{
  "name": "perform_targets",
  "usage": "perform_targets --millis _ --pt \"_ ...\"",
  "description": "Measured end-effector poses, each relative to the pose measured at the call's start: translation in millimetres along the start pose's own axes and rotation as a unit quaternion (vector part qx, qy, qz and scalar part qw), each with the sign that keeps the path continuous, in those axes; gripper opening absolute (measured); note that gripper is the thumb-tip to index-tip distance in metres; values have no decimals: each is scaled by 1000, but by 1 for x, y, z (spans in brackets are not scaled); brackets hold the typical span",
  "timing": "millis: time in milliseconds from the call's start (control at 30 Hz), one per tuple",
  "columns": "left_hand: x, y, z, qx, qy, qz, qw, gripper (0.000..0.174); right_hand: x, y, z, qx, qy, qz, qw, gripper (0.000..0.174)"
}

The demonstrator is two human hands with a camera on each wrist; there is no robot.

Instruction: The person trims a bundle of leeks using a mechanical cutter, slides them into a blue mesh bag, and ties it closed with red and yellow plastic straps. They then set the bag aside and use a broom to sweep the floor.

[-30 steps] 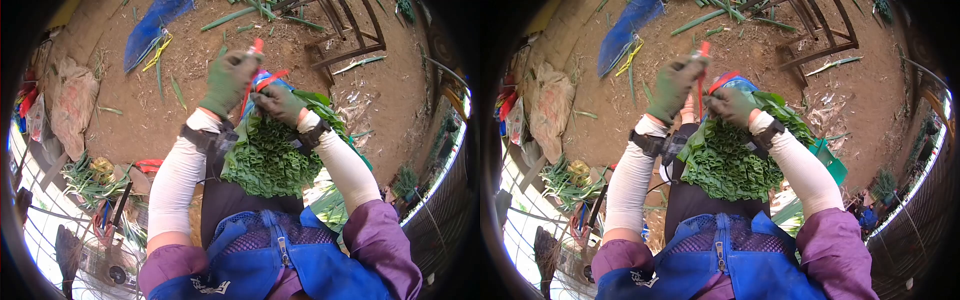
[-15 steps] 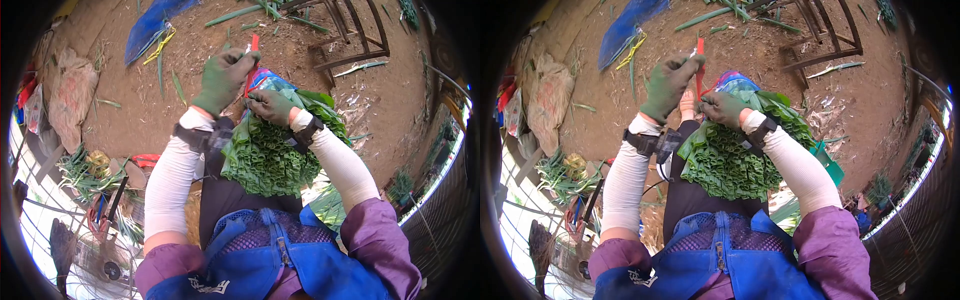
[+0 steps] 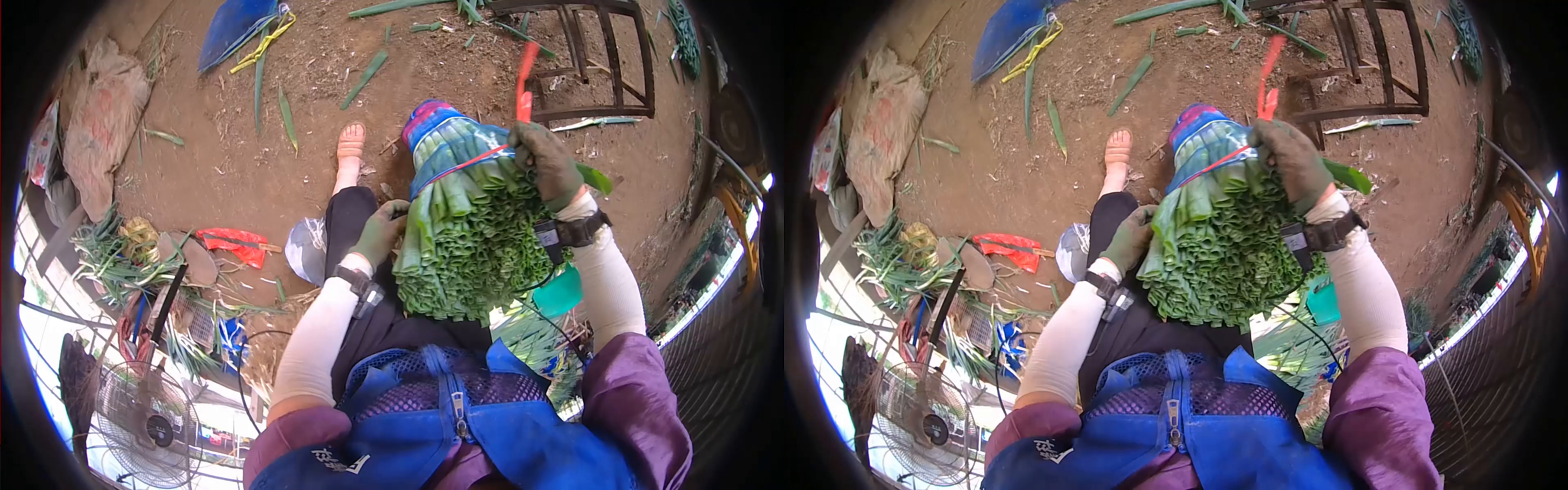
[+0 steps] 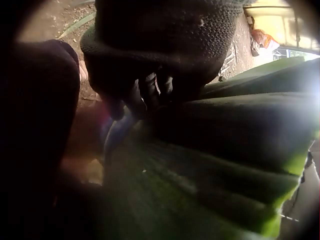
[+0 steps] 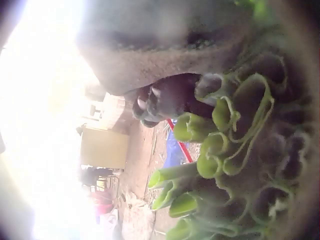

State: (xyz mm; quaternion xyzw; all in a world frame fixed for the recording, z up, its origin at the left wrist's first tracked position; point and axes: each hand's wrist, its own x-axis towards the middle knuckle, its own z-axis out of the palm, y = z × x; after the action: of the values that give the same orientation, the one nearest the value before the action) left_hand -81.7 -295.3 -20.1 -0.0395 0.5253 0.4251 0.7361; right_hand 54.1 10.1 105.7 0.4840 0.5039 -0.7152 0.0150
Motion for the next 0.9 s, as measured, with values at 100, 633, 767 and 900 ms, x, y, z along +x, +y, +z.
perform_targets --millis 100,633,767,900 --pt "9 0 21 44 20 13 999 29 3 3 -12 19 48 -13 999 27" --pt "27 -30 111 -167 72 92 979 16 30 -7 -41 32 -51 27 998 26" --pt "-20 6 114 115 92 290 946 16 23 -4 -33 10 -56 -15 998 27" --pt "-90 11 110 -74 88 79 990 10 -20 -19 -8 -8 -51 -38 998 27"
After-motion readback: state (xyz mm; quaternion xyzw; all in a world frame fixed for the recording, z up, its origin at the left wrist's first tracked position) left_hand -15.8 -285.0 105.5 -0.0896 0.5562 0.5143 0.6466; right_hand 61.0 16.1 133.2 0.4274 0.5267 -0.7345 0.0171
